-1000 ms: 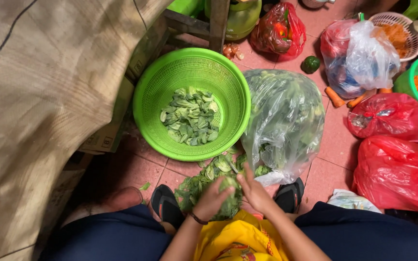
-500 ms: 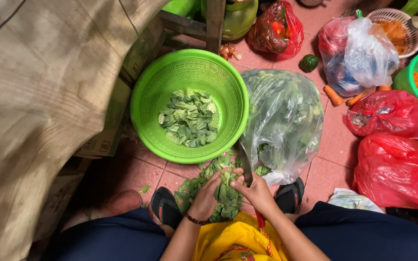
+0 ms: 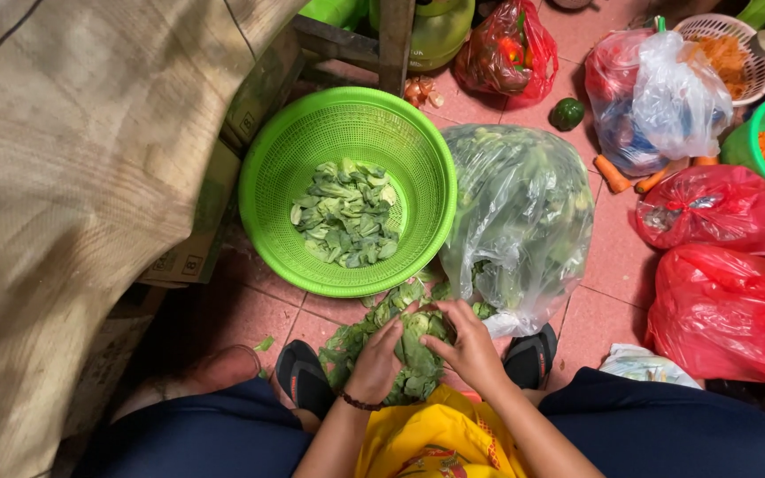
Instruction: The person is chopping green leafy vegetables into a green plastic bowl using a knife.
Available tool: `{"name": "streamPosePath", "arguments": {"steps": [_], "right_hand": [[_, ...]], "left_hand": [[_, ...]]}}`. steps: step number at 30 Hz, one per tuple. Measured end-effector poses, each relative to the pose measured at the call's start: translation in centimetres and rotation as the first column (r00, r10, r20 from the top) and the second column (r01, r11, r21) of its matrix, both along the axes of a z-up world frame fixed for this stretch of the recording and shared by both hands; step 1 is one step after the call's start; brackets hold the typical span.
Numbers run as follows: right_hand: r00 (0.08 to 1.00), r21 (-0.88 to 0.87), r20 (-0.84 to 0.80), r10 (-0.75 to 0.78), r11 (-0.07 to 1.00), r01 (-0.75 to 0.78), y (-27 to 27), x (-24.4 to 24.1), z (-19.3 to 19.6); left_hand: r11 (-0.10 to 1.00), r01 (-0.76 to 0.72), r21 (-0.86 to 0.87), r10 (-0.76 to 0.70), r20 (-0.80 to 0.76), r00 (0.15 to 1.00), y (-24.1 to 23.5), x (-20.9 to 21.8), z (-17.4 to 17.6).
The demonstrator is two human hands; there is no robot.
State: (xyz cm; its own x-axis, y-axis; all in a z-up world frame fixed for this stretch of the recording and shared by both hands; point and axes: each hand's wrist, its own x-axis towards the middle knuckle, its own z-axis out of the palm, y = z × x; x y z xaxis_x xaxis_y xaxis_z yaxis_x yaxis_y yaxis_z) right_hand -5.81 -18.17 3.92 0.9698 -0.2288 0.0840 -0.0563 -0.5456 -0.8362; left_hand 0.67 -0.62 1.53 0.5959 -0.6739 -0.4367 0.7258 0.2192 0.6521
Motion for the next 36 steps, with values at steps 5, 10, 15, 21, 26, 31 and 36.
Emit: {"name": "streamPosePath", "arguments": {"steps": [5,10,15,21,26,31,36], "right_hand": [[0.999,-0.021,-0.021,0.028,0.999,-0.029,-0.2,0.0,0.5],[0.994,0.003,-0.014,0.109,0.994,-0.109,-0.3,-0.2,0.2],[0.959,0.362,-0.265,0.102,0.932,0.001,-0.8,-0.4,-1.8],[0.93,0.547,-0.354,0.098,0.829,0.121,-1.5,-0.5,-3.3],[0.909,0.43,-0.416,0.02,0.886,0.177,-2.1,-1.1,-6.0],[0.799,0.552,-0.592,0.1,0.773,0.312,-1.3,-1.3,-4.5],[0.814,0.693,-0.576,0.067,0.569,0.443,-1.6,-0.4,-2.6]], "left_hand": [[0.991,-0.051,-0.126,0.036,-0.113,0.993,0.2,-0.1,-0.7],[0.993,-0.119,-0.019,0.109,-0.269,0.957,0.6,0.2,-2.2],[0.99,-0.064,-0.126,0.034,-0.229,0.973,1.7,0.5,-2.7],[0.98,-0.068,0.184,0.064,0.033,0.997,2.8,0.5,-9.7],[0.568,-0.638,0.52,-0.396,0.852,0.342,2.4,0.8,-5.6],[0.906,0.019,0.423,-0.336,0.692,0.639,0.6,-0.8,-0.9],[0.977,0.149,0.15,-0.151,-0.002,0.989,0.8,0.0,-2.7]]}}
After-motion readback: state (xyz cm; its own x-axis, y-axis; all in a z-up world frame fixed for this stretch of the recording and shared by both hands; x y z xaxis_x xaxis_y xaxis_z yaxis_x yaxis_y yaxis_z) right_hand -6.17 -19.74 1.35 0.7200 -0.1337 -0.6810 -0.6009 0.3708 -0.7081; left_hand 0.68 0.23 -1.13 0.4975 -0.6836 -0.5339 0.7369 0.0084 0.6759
